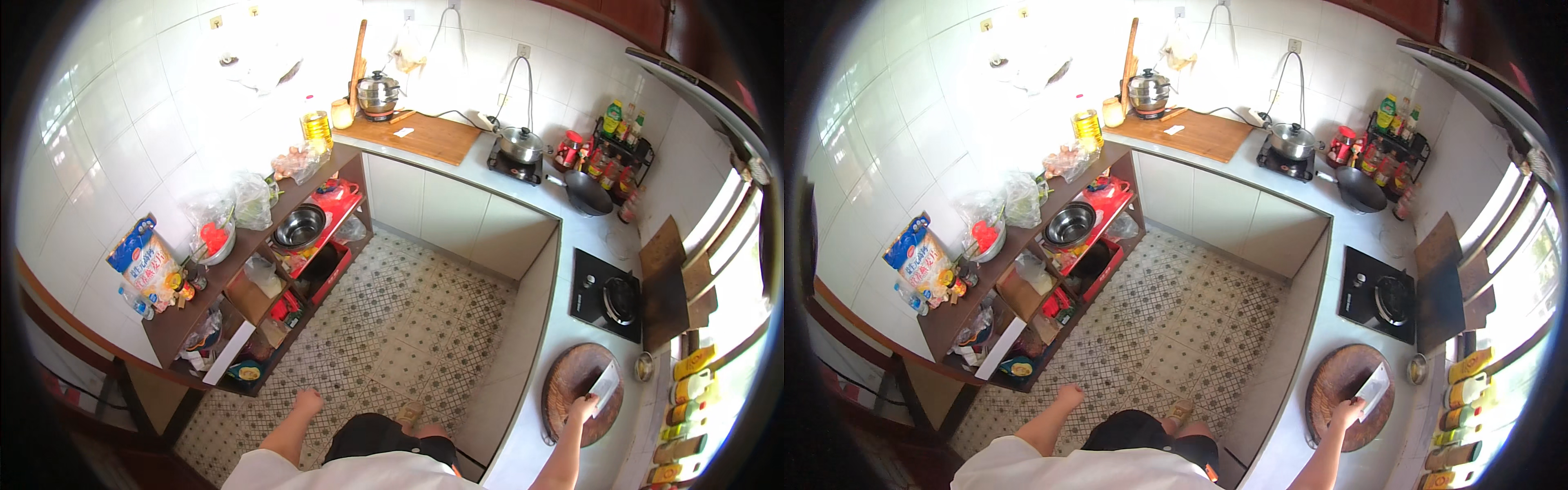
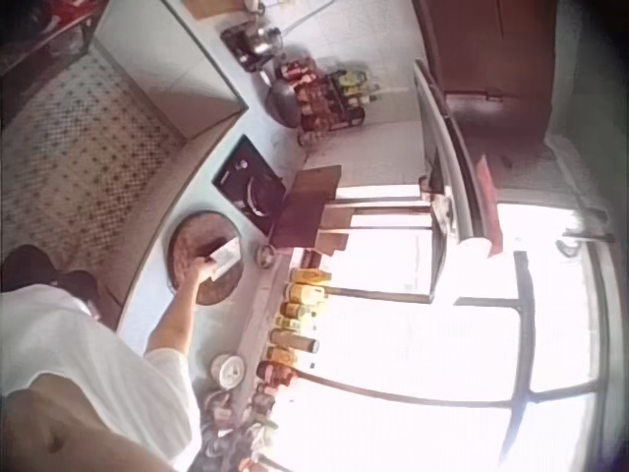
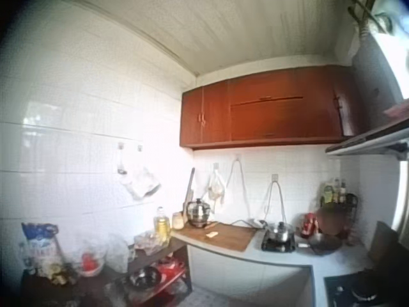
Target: The person rinses a purple cloth, a large metal bowl, and a wooden stick in a kitchen sink under running water.
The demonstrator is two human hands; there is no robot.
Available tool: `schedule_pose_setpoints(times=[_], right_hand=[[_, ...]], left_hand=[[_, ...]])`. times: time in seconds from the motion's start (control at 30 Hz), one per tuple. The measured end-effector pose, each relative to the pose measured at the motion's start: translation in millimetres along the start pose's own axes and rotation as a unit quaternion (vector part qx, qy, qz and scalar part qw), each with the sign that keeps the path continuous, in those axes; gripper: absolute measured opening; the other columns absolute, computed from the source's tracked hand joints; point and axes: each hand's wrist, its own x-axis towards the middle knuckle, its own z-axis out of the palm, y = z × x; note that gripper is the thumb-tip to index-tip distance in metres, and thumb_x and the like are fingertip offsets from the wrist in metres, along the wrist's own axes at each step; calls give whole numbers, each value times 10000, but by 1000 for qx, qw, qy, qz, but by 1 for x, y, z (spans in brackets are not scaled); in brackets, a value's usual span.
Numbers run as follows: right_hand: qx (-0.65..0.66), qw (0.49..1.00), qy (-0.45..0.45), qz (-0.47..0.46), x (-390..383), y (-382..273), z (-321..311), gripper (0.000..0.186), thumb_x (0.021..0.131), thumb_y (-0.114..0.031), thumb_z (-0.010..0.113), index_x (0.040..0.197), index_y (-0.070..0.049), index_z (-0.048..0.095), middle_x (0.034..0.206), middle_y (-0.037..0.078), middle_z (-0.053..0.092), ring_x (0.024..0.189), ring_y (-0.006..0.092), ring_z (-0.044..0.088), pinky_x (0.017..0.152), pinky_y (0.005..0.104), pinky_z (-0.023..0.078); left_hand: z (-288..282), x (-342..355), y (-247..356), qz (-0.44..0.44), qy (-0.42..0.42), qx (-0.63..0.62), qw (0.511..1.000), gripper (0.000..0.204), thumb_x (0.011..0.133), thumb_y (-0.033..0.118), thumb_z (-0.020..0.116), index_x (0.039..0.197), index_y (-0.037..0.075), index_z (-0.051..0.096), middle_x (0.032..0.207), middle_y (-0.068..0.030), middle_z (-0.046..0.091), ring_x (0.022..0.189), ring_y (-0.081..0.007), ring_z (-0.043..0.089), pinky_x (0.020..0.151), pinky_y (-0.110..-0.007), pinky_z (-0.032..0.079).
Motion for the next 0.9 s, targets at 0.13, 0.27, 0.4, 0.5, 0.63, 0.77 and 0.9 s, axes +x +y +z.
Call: schedule_pose_setpoints(times=[0.13, 0.27, 0.4, 0.5, 0.63, 0.77, 0.9], right_hand=[[-16, 998, 26, 48, 21, 9, 24, 358, 804, -18, 501, 1162, -10, 484, 1120, 291, 515, 972, 426, 555, 858, 472, 478], [-54, 998, 3, 42, 18, -22, 44, 348, 807, -34, 498, 1153, -4, 483, 1100, 306, 502, 977, 432, 554, 862, 483, 478], [-98, 993, 6, 70, 18, -33, 35, 308, 802, -80, 511, 1104, -18, 511, 1047, 269, 544, 968, 425, 566, 849, 496, 475], [-104, 993, 4, 54, 27, -22, 28, 298, 798, -116, 547, 1086, -41, 528, 1048, 219, 571, 978, 402, 570, 839, 503, 476], [-110, 994, -13, -3, 32, -3, 41, 299, 792, -170, 627, 1053, -59, 531, 1038, 218, 562, 966, 404, 573, 811, 508, 481], [-127, 991, 41, -13, 23, -6, 40, 319, 804, -236, 657, 1052, -61, 558, 986, 183, 534, 905, 361, 554, 771, 490, 473], [4, 993, 95, -72, 29, -31, 27, 250, 846, -121, 608, 1069, -28, 543, 963, 168, 490, 826, 283, 519, 701, 413, 473]], left_hand=[[-6, -31, 53, 18, -29, 40, 999, 344, 858, 255, 544, 1142, 74, 618, 1399, -218, 368, 1232, -366, 427, 1009, -482, 383], [12, -24, 1, 13, -24, 61, 998, 374, 871, 245, 528, 1186, 54, 591, 1361, -221, 417, 1236, -369, 430, 1038, -473, 362], [25, -49, 3, 68, -86, 294, 949, 362, 874, 237, 526, 1179, 59, 606, 1332, -209, 464, 1235, -354, 445, 1039, -456, 366], [28, -82, 20, -77, 18, 61, 995, 363, 877, 227, 517, 1188, 62, 603, 1305, -179, 505, 1232, -333, 460, 1035, -463, 366], [57, -56, -24, -18, -37, 232, 972, 416, 850, 260, 545, 1213, 59, 582, 1329, -196, 477, 1248, -324, 449, 1029, -488, 362], [83, -35, -66, -28, 53, 155, 986, 440, 839, 280, 550, 1223, 67, 580, 1348, -199, 462, 1267, -332, 427, 1028, -492, 362], [77, -52, -35, -50, 9, 111, 993, 448, 837, 294, 546, 1223, 71, 583, 1365, -182, 454, 1276, -335, 417, 1037, -487, 356]])
